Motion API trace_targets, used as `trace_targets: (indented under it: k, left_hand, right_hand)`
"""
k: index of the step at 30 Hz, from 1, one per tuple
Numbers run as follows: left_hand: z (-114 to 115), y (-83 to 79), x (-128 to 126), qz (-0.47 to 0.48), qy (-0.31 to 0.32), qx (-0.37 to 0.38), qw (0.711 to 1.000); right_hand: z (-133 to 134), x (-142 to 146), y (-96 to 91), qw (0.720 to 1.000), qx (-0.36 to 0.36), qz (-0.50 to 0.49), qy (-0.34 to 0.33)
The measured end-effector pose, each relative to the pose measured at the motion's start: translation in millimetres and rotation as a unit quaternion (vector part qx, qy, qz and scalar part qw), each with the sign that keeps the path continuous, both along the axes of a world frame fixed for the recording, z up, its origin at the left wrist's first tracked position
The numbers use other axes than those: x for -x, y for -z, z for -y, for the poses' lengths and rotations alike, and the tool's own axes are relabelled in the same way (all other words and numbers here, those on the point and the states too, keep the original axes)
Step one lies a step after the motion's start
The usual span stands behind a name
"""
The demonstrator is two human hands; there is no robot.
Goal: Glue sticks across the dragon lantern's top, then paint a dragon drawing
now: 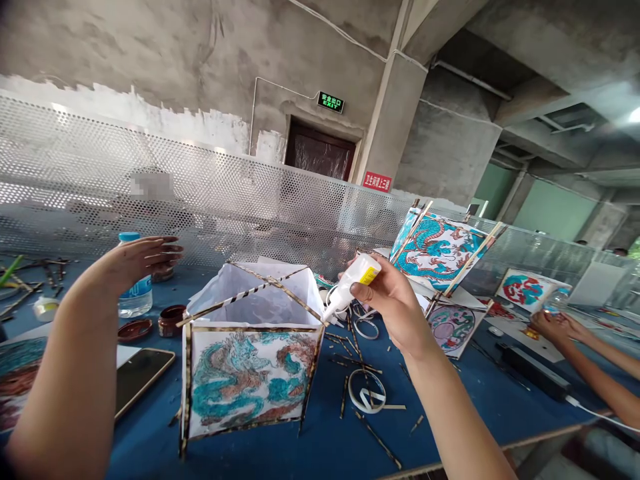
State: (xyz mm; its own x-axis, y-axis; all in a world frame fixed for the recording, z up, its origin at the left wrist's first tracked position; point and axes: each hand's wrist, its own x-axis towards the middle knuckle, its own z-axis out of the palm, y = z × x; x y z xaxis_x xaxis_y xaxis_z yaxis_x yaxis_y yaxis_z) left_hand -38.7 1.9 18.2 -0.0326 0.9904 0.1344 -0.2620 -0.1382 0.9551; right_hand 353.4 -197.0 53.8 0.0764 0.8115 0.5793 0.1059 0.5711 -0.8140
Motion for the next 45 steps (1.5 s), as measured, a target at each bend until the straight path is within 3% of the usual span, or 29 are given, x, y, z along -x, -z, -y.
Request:
trace_targets:
  k: [12, 23, 30, 35, 40, 45]
  left_hand:
    - [-7.7, 4.1, 8.3, -0.013, 0.009, 0.01, 1.0]
    - [-8.4, 6.0, 9.5, -0.012, -0.001, 0.009, 1.0]
    - [-5.2, 3.8, 7.7, -0.008, -0.001, 0.012, 1.0]
    - [-4.7, 3.5, 6.7, -0.004, 0.002, -0.003, 1.0]
    - [1.5, 2.0, -3.1, -0.036, -0.004, -0.043, 0.998]
    - [8.6, -1.5, -26.0, -0.074, -0.032, -0.089, 0.993]
  right_hand:
    - [-1.4, 2.6, -0.3, 1.0, -0.019, 0.02, 0.008]
    - [-8.0, 2.3, 2.4, 0.995, -0.064, 0.047, 0.062]
    - [-28.0, -2.1, 4.3, 0.993, -0.083, -0.069, 0.056]
    - [-46.0, -14.6, 8.6, 0.987, -0.06, -0.131, 0.067]
    - [-47.6, -23.7, 31.7, 0.98, -0.055, -0.17, 0.09]
    - [-56.7, -52.3, 89.7, 0.977, 0.056, -0.166, 0.121]
